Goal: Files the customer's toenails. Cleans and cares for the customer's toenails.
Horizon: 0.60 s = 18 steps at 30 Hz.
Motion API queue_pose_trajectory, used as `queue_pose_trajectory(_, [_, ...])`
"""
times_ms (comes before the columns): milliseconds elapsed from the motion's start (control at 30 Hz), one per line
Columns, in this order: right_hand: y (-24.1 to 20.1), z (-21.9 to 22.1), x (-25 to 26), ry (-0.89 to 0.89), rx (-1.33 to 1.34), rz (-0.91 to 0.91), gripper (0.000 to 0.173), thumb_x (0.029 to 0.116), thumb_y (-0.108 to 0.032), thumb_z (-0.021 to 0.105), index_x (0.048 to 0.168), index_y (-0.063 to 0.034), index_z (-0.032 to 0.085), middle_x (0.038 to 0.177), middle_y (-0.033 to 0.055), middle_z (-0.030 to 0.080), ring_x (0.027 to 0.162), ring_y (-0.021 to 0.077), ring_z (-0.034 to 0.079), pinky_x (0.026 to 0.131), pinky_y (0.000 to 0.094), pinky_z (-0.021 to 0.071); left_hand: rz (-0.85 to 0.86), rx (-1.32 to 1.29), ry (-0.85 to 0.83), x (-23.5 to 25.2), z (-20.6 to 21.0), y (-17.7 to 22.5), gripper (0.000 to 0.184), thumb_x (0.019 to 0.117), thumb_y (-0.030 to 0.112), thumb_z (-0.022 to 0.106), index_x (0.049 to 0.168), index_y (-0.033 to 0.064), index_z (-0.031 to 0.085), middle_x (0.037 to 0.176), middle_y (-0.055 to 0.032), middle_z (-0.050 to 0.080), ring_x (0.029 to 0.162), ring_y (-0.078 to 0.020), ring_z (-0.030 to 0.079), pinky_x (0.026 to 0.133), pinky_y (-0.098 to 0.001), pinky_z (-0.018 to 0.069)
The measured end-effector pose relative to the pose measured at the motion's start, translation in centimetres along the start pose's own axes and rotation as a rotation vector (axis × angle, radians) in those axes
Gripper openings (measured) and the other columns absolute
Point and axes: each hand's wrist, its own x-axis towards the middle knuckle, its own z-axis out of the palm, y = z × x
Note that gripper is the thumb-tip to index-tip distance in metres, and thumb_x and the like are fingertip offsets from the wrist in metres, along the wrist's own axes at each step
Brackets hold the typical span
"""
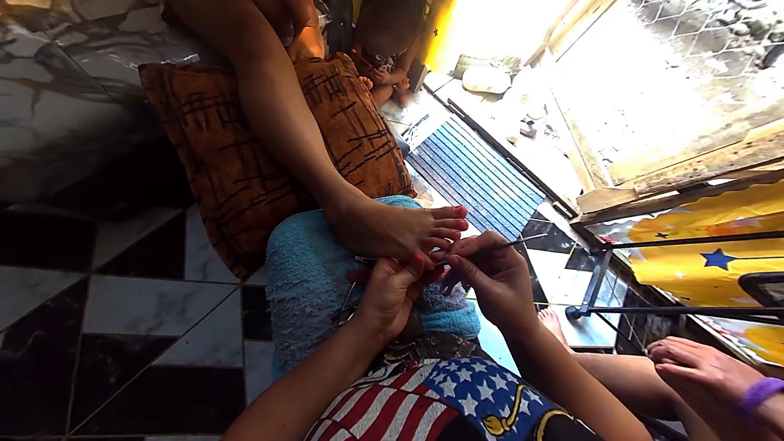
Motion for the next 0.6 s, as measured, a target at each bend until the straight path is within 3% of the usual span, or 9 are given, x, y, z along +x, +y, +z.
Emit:
queue_pose_trajectory(133, [0.0,0.2,0.0,0.000,-0.029,-0.010,0.013,0.0960,0.000,0.068,0.107,-0.0066,0.065,0.102,0.0081,0.075,0.086,0.0170,0.076,0.070,0.0288,0.0649,-0.006,0.009,0.000,0.0,-0.1,0.0,0.009,0.0999,-0.007,0.053,0.102,-0.0015,0.060,0.094,-0.0128,0.071,0.088,-0.0210,0.072,0.088,-0.0363,0.0606])
queue_pose_trajectory(200, [0.0,0.2,0.2,0.006,-0.045,-0.002,0.014,0.0952,0.001,0.068,0.107,-0.0064,0.064,0.101,0.0077,0.075,0.086,0.0165,0.075,0.075,0.0301,0.0648,-0.016,0.013,0.002,0.1,-0.1,0.1,0.008,0.1003,-0.006,0.053,0.102,-0.0018,0.060,0.093,-0.0128,0.071,0.086,-0.0204,0.072,0.087,-0.0356,0.0607])
queue_pose_trajectory(367, [-0.8,0.2,0.0,-0.032,-0.102,-0.019,0.015,0.0960,0.002,0.066,0.108,-0.0063,0.064,0.104,0.0066,0.075,0.088,0.0154,0.076,0.072,0.0277,0.0649,-0.022,0.013,-0.025,-0.2,-0.1,0.3,0.009,0.1010,-0.006,0.052,0.102,-0.0023,0.060,0.095,-0.0141,0.072,0.087,-0.0222,0.074,0.087,-0.0364,0.0615])
queue_pose_trajectory(600, [-1.1,0.1,0.3,-0.039,-0.130,-0.006,0.014,0.0959,0.002,0.066,0.108,-0.0048,0.063,0.102,0.0075,0.074,0.077,0.0141,0.074,0.063,0.0265,0.0635,-0.069,-0.022,-0.013,-0.2,0.1,0.5,0.007,0.1012,-0.005,0.053,0.103,-0.0017,0.060,0.091,-0.0129,0.072,0.083,-0.0202,0.074,0.084,-0.0342,0.0620])
